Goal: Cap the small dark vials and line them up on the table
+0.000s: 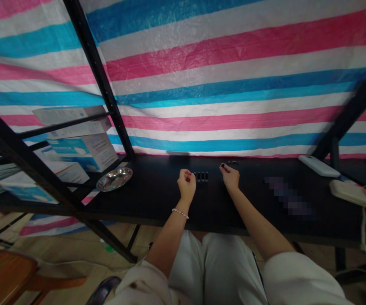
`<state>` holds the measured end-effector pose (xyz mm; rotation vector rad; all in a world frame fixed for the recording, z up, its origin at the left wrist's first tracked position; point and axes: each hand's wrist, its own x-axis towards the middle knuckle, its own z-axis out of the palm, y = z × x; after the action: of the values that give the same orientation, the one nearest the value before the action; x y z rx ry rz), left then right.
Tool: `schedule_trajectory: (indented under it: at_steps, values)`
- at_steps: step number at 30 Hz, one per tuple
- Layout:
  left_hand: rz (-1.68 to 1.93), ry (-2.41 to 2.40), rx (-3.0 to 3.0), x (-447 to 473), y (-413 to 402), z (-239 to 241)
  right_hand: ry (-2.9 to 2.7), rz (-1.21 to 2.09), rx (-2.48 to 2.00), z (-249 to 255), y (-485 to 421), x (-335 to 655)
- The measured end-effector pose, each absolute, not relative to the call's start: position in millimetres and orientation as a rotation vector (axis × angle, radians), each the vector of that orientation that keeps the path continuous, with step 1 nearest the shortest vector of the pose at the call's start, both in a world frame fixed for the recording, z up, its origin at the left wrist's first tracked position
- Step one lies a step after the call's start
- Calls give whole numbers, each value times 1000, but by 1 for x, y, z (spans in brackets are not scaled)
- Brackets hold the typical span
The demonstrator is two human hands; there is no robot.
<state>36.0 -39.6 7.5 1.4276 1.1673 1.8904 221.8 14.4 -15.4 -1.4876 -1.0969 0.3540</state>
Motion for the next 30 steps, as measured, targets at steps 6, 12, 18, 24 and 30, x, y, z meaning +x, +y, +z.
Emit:
schedule_trajectory:
  at_steps: [6, 12, 18, 24, 30]
  values:
    - [1812, 1186, 1737, 40, -43, 3, -1199, 288, -1114, -5, -20, 200]
    - [1648, 1131, 2076, 45, -51, 10, -1620, 94, -968, -7, -38, 194]
    - [1549, 1131, 2255, 43, -50, 8, -1815, -38, -936, -9, -42, 190]
    - [1511, 1159, 2221, 43, -48, 6, -1872, -94, -945, -7, -45, 189]
    - [1522, 1135, 2190, 44, -52, 8, -1895, -97, -931, -7, -44, 190]
